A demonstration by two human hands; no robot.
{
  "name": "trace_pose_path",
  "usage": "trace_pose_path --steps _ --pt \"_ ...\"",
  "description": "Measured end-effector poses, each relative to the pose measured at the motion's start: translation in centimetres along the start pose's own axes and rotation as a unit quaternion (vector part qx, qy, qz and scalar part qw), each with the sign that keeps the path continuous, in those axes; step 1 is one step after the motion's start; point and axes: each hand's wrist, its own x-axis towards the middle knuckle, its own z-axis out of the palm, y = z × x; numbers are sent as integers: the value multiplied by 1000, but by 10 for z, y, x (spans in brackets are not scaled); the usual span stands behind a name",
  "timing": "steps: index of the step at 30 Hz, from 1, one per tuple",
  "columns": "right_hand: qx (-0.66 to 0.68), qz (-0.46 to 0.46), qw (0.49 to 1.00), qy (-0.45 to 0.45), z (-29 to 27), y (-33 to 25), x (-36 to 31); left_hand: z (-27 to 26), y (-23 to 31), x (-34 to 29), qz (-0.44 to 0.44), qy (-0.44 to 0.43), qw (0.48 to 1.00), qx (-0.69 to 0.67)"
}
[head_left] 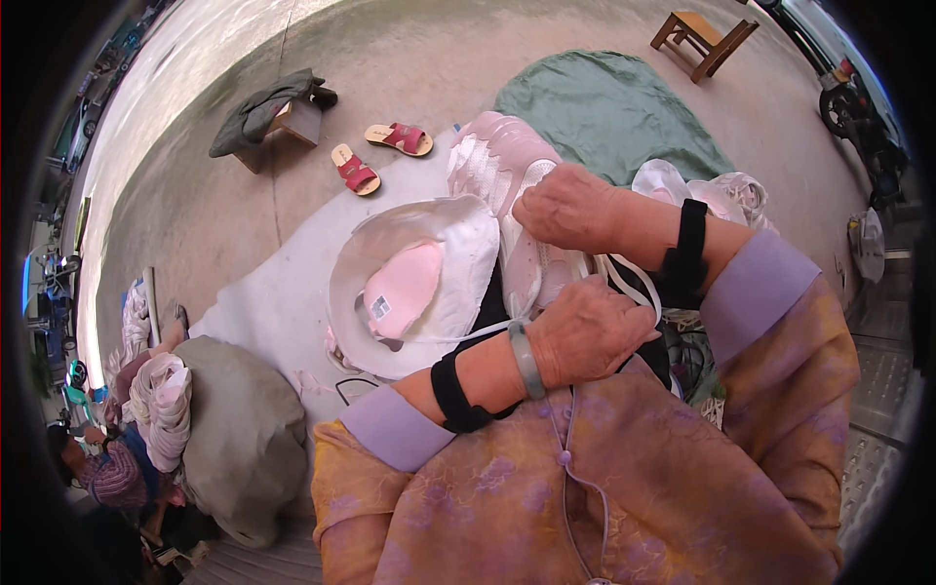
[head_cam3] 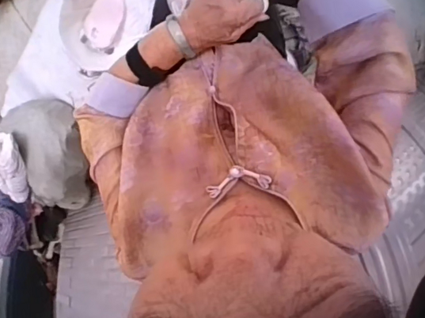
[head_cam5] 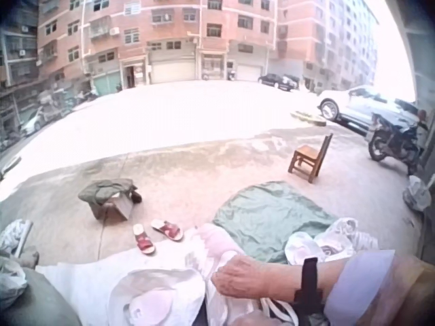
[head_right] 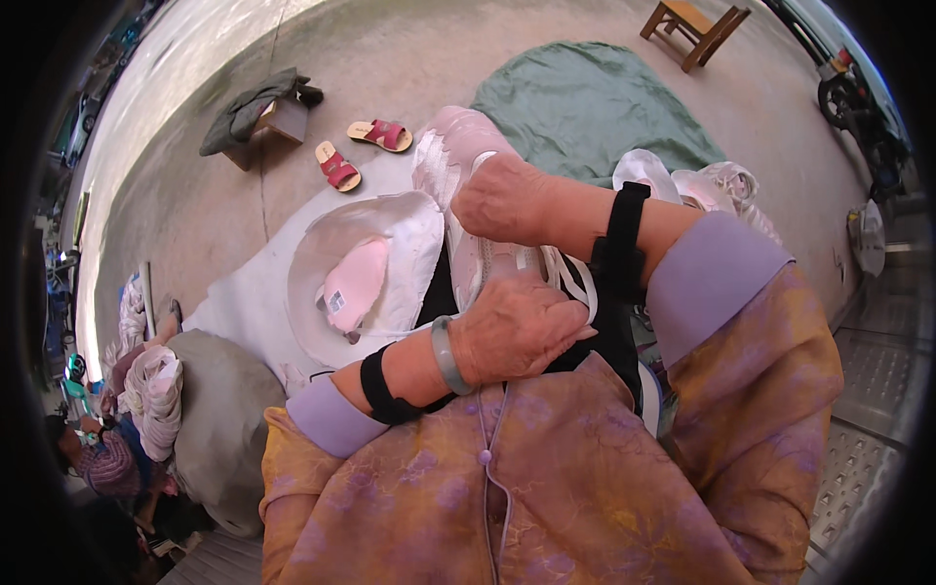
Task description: Lacing a pink and white sneaker.
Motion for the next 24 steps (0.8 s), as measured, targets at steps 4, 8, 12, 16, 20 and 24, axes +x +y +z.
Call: trace_pose_path --steps 4,8,12,16,20,24 --pt "227 330 895 195 10 5 -7 -1 1 4 15 17 1000 -3" --pt "193 305 923 130 8 -3 -13 -4 5 7 22 17 1000 -8" --pt "140 205 966 79 0 1 -10 -1 7 11 28 9 1000 -7" --pt "-1 31 999 17 -4 5 -4 1 8 13 9 7 1000 13" --pt "112 163 974 111 -1 3 5 -1 9 14 4 -5 1000 23" --pt "243 338 890 187 3 15 -4 -7 12 13 -5 -27 999 20"
